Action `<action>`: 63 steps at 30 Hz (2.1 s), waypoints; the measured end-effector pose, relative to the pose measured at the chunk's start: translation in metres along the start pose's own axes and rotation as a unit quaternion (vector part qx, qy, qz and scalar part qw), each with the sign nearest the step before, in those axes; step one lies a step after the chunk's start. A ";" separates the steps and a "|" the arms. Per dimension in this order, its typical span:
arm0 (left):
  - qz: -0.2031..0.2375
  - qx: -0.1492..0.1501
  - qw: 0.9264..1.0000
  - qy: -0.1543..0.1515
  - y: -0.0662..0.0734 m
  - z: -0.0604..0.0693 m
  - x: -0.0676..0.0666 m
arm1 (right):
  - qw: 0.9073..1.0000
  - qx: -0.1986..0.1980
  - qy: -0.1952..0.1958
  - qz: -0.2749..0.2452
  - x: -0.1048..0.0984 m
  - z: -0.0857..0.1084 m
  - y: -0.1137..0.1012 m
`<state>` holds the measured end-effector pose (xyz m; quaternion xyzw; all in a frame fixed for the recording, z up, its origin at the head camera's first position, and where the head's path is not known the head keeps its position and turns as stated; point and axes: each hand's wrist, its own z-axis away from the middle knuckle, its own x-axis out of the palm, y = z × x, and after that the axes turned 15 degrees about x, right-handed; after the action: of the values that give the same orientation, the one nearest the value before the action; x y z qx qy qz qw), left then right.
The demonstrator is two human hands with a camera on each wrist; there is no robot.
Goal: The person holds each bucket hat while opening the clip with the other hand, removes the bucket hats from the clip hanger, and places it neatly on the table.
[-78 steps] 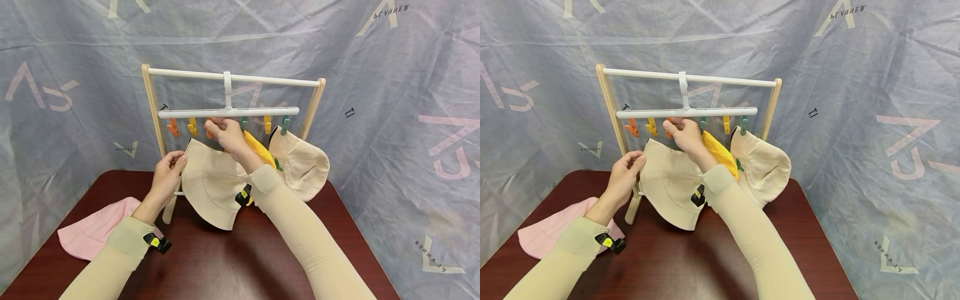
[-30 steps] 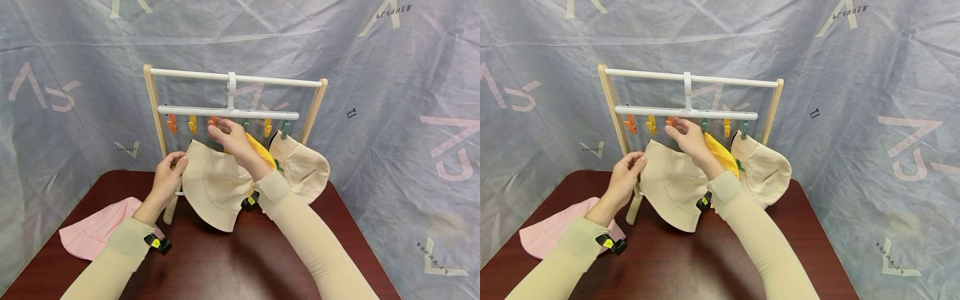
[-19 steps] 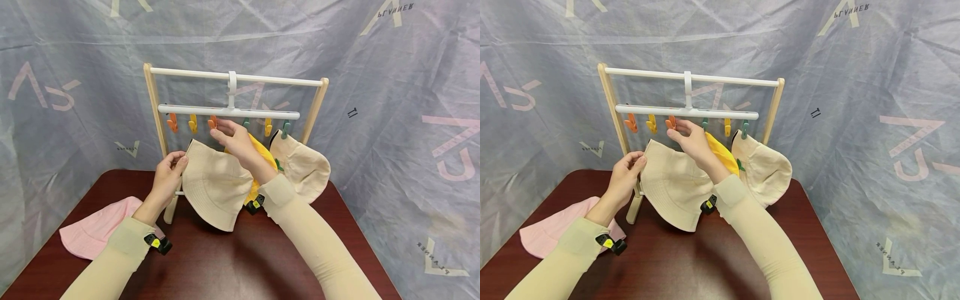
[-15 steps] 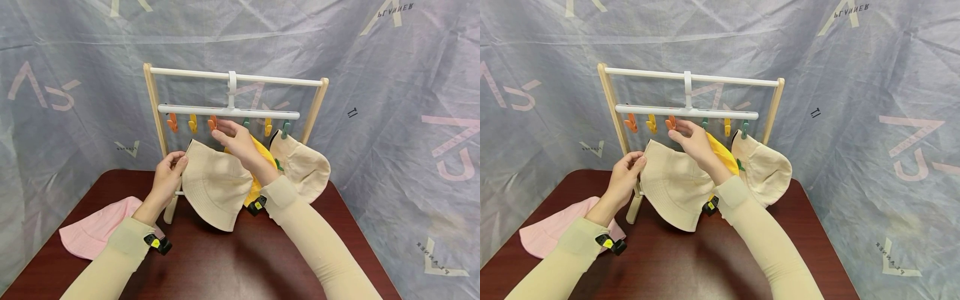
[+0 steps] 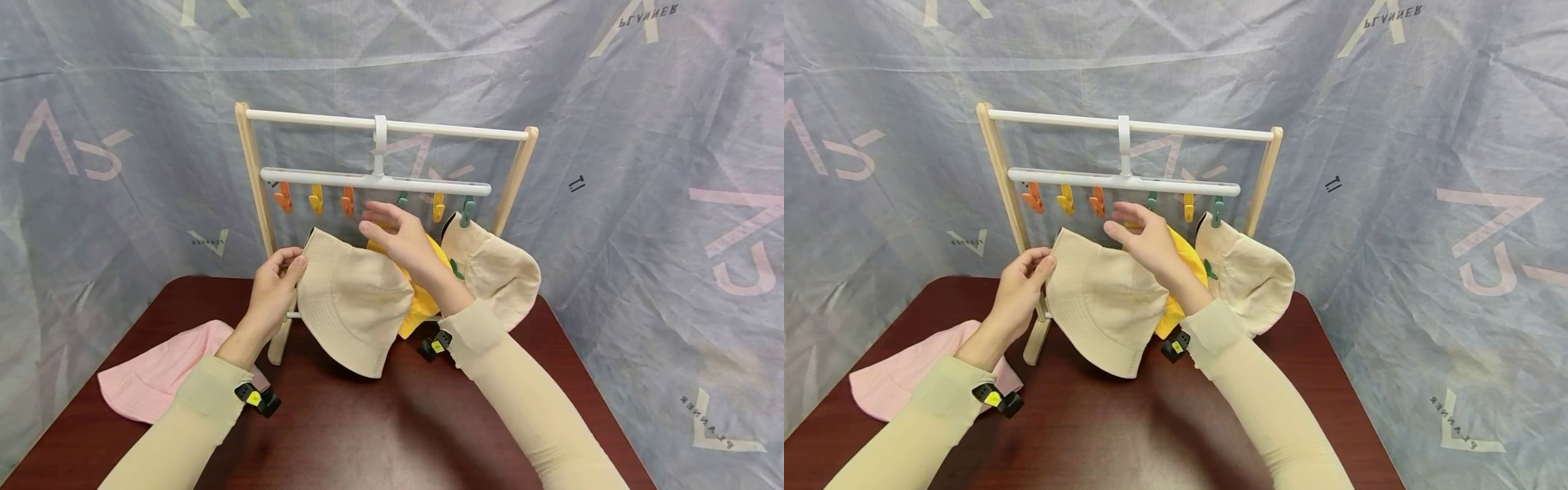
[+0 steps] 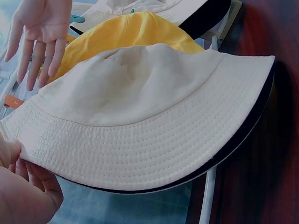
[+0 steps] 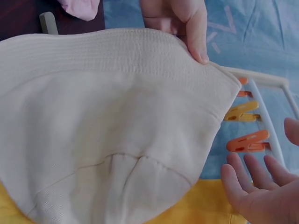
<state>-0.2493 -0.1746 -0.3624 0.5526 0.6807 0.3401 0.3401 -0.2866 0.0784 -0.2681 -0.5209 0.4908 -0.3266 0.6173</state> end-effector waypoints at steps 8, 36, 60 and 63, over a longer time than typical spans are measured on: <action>0.006 0.004 1.000 0.009 0.000 0.002 0.000 | 0.999 -0.010 0.023 0.024 -0.014 0.014 0.016; 0.038 0.008 0.999 0.031 0.007 0.008 0.003 | 0.997 -0.004 0.071 0.008 -0.045 0.044 0.075; 0.056 0.001 0.998 0.035 0.014 0.013 -0.001 | 0.996 0.063 0.062 -0.022 -0.041 0.067 0.122; 0.058 0.001 0.998 0.038 0.016 0.013 0.000 | 0.996 0.066 0.063 -0.022 -0.040 0.068 0.128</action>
<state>-0.2302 -0.1713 -0.3562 0.5777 0.6603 0.3797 0.2932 -0.2482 0.1685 -0.3826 -0.4680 0.4943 -0.4042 0.6110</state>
